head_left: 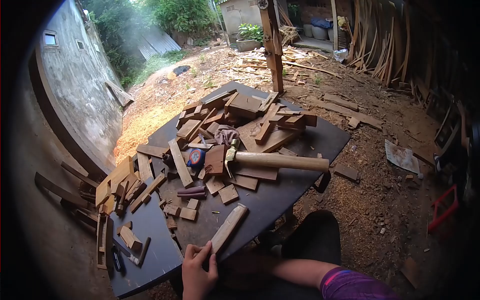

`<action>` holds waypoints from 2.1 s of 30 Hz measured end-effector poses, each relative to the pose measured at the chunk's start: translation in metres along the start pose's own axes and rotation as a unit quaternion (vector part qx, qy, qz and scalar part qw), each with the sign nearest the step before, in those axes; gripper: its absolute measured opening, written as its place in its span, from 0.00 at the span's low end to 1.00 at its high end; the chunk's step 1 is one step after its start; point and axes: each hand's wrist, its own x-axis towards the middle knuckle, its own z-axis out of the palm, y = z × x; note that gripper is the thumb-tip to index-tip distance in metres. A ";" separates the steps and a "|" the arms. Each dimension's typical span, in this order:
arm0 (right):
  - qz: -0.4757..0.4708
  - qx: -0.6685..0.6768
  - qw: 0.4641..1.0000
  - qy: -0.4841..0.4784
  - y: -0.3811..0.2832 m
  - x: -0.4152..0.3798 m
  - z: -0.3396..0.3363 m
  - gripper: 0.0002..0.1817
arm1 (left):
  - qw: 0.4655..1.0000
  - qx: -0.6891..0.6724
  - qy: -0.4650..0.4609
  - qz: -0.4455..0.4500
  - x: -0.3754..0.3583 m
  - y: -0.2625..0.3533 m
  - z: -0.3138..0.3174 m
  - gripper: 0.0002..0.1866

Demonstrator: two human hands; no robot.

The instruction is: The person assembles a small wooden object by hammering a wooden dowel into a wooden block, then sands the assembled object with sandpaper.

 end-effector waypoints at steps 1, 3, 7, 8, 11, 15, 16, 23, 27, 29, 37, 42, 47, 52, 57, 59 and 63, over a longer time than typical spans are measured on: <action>-0.002 -0.009 0.999 -0.043 0.002 -0.004 0.010 0.27 | 1.000 0.000 0.000 0.001 0.000 0.000 0.001 0.21; -0.009 -0.024 0.992 -0.125 0.007 -0.003 0.026 0.23 | 1.000 0.006 0.004 0.008 0.000 -0.002 0.001 0.20; -0.008 -0.005 0.993 -0.115 0.024 0.002 0.012 0.24 | 1.000 0.006 0.003 0.007 0.000 -0.001 0.000 0.20; -0.005 0.000 0.994 -0.113 0.031 -0.007 -0.002 0.24 | 1.000 0.004 0.003 0.007 0.000 -0.002 0.000 0.21; 0.011 0.009 0.994 -0.104 0.042 0.000 -0.013 0.24 | 1.000 0.008 0.001 0.006 0.000 -0.001 0.000 0.21; 0.034 0.016 0.995 -0.087 0.060 -0.011 0.000 0.24 | 1.000 -0.009 -0.005 -0.010 0.001 -0.008 0.002 0.21; 0.037 0.019 0.996 -0.083 0.063 -0.012 0.004 0.24 | 1.000 -0.007 -0.004 -0.010 0.000 -0.008 0.002 0.21; 0.060 0.039 0.995 -0.063 0.095 -0.037 0.003 0.25 | 1.000 0.005 0.004 0.008 -0.001 -0.001 0.000 0.20; 0.083 0.050 0.994 -0.050 0.114 -0.048 -0.009 0.25 | 1.000 -0.001 0.006 0.018 0.000 -0.004 0.001 0.20; 0.096 0.055 0.993 -0.043 0.123 -0.054 -0.011 0.25 | 1.000 -0.004 0.001 0.014 0.000 -0.003 -0.001 0.20; 0.140 0.077 0.987 -0.026 0.142 -0.040 0.044 0.25 | 0.999 0.030 0.019 0.019 -0.003 -0.001 0.009 0.20; 0.157 0.096 0.983 -0.011 0.160 -0.072 0.063 0.26 | 0.999 0.040 0.019 -0.004 -0.003 -0.001 0.011 0.21; 0.177 0.114 0.977 0.003 0.187 -0.088 0.040 0.26 | 0.998 0.059 0.019 -0.010 -0.002 0.002 0.014 0.21; 0.198 0.125 0.971 0.040 0.154 -0.069 0.044 0.26 | 0.995 0.090 0.029 0.021 -0.003 -0.004 0.018 0.22; 0.223 0.132 0.962 0.088 0.107 -0.044 0.022 0.27 | 0.998 0.047 0.025 0.023 -0.002 -0.003 0.017 0.23; 0.243 0.148 0.954 0.095 0.090 -0.035 0.014 0.27 | 0.999 0.027 0.025 -0.003 -0.003 0.001 0.015 0.25; 0.284 0.178 0.936 0.104 0.049 -0.040 0.008 0.28 | 0.996 -0.015 0.077 -0.047 -0.011 -0.001 0.022 0.30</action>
